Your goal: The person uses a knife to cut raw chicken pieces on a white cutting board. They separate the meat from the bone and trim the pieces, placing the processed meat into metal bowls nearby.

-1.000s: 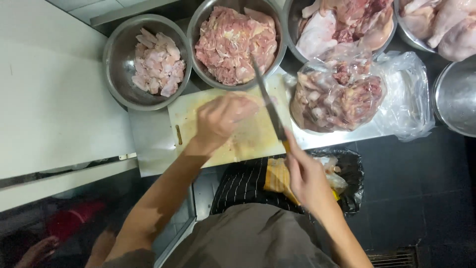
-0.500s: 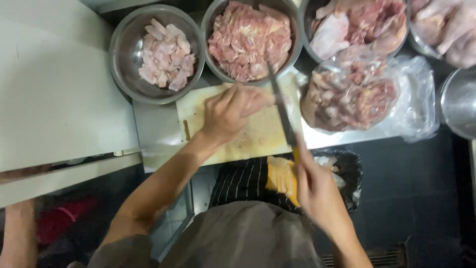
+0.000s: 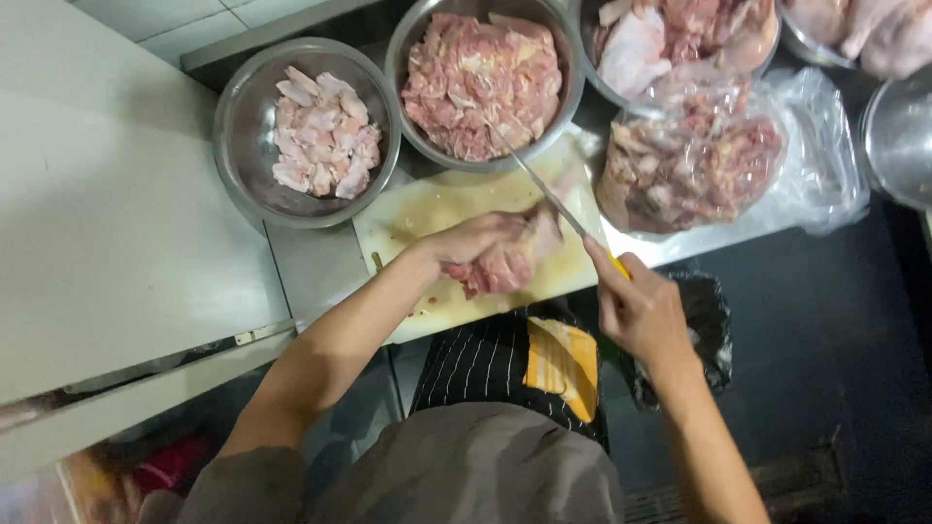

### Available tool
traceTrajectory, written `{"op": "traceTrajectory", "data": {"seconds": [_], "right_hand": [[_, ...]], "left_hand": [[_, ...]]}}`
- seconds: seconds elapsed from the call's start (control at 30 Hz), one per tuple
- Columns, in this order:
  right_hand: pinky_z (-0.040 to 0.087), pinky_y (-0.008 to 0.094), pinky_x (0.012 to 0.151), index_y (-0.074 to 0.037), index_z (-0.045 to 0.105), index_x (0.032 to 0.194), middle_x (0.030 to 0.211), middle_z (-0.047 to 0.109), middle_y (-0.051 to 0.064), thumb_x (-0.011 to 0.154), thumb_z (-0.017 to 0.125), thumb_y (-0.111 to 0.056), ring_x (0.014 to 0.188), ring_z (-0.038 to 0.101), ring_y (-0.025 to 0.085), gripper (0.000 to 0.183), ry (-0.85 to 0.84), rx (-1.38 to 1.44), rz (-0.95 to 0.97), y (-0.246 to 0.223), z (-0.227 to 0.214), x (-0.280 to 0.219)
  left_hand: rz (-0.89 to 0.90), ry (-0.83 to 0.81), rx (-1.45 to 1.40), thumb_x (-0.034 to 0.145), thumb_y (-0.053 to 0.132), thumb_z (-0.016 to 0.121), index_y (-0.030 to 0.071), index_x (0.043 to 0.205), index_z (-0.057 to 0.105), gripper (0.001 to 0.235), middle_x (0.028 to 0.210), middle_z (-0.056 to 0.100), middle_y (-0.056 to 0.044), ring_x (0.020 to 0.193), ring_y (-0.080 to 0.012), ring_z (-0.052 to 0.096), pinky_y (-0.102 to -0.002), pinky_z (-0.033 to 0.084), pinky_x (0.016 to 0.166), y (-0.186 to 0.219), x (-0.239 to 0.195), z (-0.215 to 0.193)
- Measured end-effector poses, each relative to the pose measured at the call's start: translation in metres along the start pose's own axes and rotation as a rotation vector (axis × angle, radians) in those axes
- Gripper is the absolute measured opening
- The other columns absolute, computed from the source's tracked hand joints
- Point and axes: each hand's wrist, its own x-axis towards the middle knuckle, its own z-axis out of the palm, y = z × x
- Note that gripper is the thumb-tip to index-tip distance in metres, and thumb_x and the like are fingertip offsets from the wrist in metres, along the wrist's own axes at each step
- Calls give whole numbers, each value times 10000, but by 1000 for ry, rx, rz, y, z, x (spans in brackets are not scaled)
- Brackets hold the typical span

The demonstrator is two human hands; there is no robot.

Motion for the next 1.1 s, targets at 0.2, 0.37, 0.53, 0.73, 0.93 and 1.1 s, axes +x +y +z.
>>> {"op": "traceTrajectory", "data": {"seconds": [0.2,0.37,0.53,0.73,0.93,1.1], "right_hand": [[488,374,484,-268,676,1347,702,589,61,859,572,-2,478,550,295,565,0,-45,-240,26,-33,-3],[438,364,432,-149,718,1249,627,582,155,854,514,23,418,501,310,476,-5,244,-330,10,-52,25],[433,304,432,-119,717,1250,578,565,69,874,490,3,412,447,219,456,-20,408,-329,103,-37,-4],[441,341,444,-47,698,1280,573,587,93,834,506,39,421,479,235,493,3,523,-369,113,-18,3],[517,395,561,-34,668,1317,637,681,133,858,518,-6,524,605,276,484,-52,565,-244,179,8,-69],[528,444,628,40,586,1379,708,687,179,923,489,42,570,614,329,466,-17,537,-125,156,-17,-72]], "left_hand": [[295,-466,96,995,271,596,146,987,707,167,939,705,1,871,-106,633,-294,518,870,-36,40,-15],[297,-334,203,958,273,622,147,1018,705,162,928,711,-5,866,-122,648,-301,525,855,-50,37,33],[291,-235,296,931,275,641,148,1041,704,179,920,716,-9,861,-134,660,-305,530,844,-48,36,54],[269,-110,384,894,277,667,150,1071,703,221,908,723,-15,856,-150,675,-311,536,828,-48,50,88],[262,66,459,858,279,692,152,1102,702,275,897,730,-21,850,-165,690,-318,543,813,-43,38,49],[243,196,491,830,281,712,153,1124,701,321,889,735,-25,845,-177,701,-322,548,802,-23,36,30]]}}
